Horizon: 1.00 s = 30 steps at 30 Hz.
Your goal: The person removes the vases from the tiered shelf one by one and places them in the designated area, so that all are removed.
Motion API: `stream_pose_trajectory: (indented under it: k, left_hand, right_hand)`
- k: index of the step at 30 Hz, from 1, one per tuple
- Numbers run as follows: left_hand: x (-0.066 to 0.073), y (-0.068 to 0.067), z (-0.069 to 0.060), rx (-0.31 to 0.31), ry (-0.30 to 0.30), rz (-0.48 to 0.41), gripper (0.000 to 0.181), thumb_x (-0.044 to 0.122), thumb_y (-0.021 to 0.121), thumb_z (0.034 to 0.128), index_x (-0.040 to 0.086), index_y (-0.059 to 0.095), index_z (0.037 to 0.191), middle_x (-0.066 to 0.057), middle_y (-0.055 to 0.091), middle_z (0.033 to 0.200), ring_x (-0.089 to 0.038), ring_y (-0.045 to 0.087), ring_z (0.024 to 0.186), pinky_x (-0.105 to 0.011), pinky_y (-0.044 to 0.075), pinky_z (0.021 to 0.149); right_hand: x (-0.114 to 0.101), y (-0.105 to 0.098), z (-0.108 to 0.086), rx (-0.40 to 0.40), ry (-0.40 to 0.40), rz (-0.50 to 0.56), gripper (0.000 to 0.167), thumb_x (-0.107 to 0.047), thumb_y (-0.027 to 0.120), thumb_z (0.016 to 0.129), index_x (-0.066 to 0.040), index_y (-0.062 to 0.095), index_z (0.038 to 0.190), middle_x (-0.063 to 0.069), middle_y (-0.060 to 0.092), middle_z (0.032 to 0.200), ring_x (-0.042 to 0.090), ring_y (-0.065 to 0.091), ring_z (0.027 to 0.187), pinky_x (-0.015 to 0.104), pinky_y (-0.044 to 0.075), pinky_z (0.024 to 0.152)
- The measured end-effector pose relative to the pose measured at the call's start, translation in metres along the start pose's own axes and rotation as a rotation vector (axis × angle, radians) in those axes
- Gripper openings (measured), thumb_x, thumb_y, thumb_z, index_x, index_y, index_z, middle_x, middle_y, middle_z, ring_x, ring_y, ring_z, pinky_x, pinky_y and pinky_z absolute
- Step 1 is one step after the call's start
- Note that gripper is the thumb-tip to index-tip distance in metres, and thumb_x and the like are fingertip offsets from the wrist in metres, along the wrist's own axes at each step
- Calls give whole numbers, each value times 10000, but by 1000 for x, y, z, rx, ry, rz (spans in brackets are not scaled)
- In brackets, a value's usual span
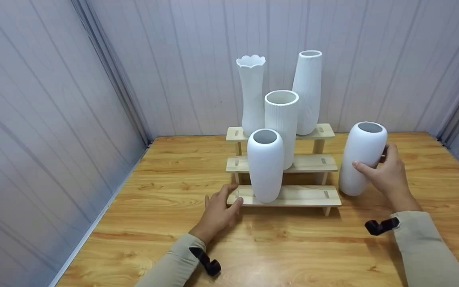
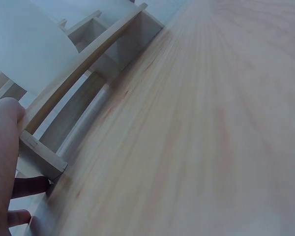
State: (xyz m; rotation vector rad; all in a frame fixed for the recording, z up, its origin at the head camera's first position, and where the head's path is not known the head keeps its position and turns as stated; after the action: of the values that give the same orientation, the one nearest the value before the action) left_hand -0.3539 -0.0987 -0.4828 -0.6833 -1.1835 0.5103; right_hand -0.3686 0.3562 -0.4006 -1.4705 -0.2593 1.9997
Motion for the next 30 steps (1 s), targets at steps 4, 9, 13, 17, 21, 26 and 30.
stream_pose_trajectory:
  k: [4, 9, 13, 17, 21, 26, 30]
  left_hand:
    - [0, 0, 0, 3, -2, 5, 530, 543, 516, 1014, 251, 465, 1454, 17, 643, 1354, -376, 452, 1372, -724, -23, 1126]
    - [1, 0, 0, 9, -7, 5, 517, 529, 524, 1011, 252, 475, 1445, -18, 585, 1431, -366, 459, 1371, -718, -20, 1131]
    - [1, -1, 0, 14, -8, 8, 506, 518, 530, 1010, 253, 480, 1437, -30, 563, 1454, -366, 461, 1369, -711, -15, 1137]
    - [1, -1, 0, 16, -8, 3, 507, 520, 532, 1009, 252, 483, 1437, -17, 556, 1462, -367, 459, 1370, -699, -23, 1142]
    - [1, -1, 0, 16, -10, 3, 512, 529, 529, 1008, 258, 482, 1440, -6, 557, 1461, -359, 462, 1369, -689, -29, 1146]
    - [1, -1, 0, 15, 1, 6, 518, 537, 518, 1013, 255, 476, 1445, -22, 559, 1461, -367, 463, 1368, -708, -17, 1137]
    - [2, -1, 0, 15, 23, -1, 521, 533, 515, 1019, 239, 475, 1447, -26, 561, 1456, -378, 466, 1362, -737, -12, 1120]
  right_hand:
    - [3, 3, 0, -4, -1, -1, 922, -409, 779, 870, 55, 258, 1473, 343, 425, 1420, 499, 449, 1286, 698, 400, 993]
    - [2, 8, 0, -2, -19, -16, 932, -411, 785, 865, 62, 259, 1472, 353, 429, 1398, 517, 460, 1262, 710, 404, 977]
    - [1, 11, -1, -7, -26, -21, 935, -410, 787, 862, 59, 257, 1473, 362, 437, 1394, 528, 469, 1253, 718, 404, 969]
    - [3, 12, -2, -7, -28, -5, 922, -388, 786, 865, 47, 252, 1477, 360, 438, 1404, 521, 466, 1262, 720, 397, 974]
    - [7, 12, -2, 4, -30, 21, 908, -366, 788, 866, 40, 251, 1475, 344, 432, 1418, 502, 458, 1272, 716, 391, 984]
    - [10, 15, -4, 14, -60, 39, 899, -336, 797, 858, 33, 255, 1472, 326, 440, 1414, 476, 460, 1278, 706, 397, 990]
    - [14, 17, -6, 10, -78, 80, 890, -285, 787, 869, 13, 223, 1490, 300, 426, 1427, 460, 443, 1293, 712, 396, 988]
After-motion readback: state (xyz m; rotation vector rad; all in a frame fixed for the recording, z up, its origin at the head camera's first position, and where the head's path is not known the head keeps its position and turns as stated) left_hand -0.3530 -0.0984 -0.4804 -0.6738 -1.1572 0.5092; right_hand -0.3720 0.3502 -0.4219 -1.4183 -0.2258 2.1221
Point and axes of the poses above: each hand's wrist, its own z-axis towards the middle knuckle, its own y-axis out of the palm, x = y × z, the point moved 7 cm from there along z, towards the middle knuckle
